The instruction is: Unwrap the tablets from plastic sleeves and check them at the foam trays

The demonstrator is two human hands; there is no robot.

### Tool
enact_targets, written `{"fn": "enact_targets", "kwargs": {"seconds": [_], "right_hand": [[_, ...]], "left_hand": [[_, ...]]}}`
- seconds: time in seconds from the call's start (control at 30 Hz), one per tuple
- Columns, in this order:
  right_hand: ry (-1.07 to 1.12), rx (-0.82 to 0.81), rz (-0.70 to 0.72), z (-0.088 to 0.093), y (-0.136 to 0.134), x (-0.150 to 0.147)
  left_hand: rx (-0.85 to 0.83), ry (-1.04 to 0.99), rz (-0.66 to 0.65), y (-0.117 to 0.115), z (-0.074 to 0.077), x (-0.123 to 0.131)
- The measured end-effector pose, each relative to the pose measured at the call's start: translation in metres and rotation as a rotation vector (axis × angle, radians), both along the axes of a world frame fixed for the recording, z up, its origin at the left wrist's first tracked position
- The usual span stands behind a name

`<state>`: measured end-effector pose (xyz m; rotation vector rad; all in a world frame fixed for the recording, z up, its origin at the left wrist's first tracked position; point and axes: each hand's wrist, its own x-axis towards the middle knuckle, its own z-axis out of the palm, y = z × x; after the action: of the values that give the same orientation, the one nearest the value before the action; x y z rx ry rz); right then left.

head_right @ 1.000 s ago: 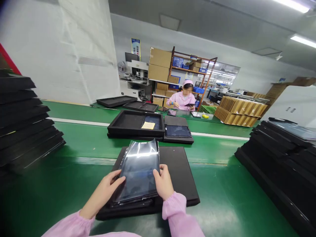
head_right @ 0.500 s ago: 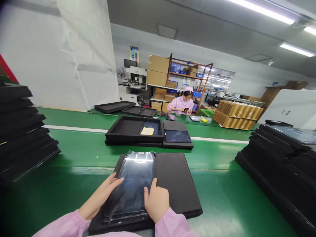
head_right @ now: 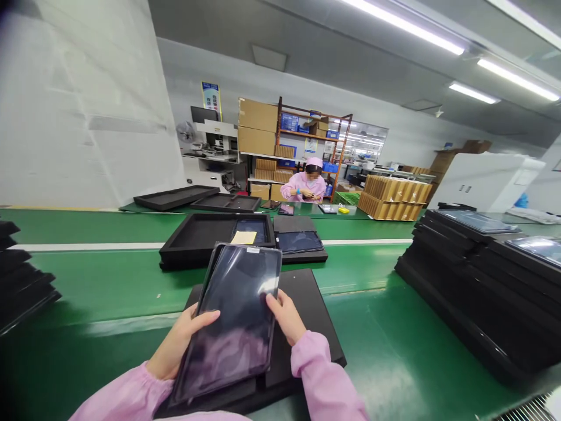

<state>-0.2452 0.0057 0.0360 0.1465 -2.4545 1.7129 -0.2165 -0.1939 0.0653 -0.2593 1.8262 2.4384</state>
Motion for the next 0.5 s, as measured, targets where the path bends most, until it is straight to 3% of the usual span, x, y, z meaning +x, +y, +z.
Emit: {"fn": "enact_targets", "kwargs": {"seconds": [0.1, 0.2, 0.37, 0.5], "right_hand": [[0.063, -0.197, -0.024, 0.011, 0.0, -0.006], [0.112, -0.292, -0.058, 0.016, 0.002, 0.0], [0.158, -0.331, -0.056, 0.023, 0.005, 0.012], [0.236, -0.354, -0.024, 0.041, 0.004, 0.018]], "left_hand": [[-0.196, 0.196, 0.085, 0.003, 0.0, -0.004], [-0.354, 0.279, 0.15, 0.002, 0.005, -0.017], [-0.386, 0.288, 0.255, 0.002, 0.005, -0.022], [-0.346, 0.348, 0.482, 0.022, -0.011, -0.005]]}}
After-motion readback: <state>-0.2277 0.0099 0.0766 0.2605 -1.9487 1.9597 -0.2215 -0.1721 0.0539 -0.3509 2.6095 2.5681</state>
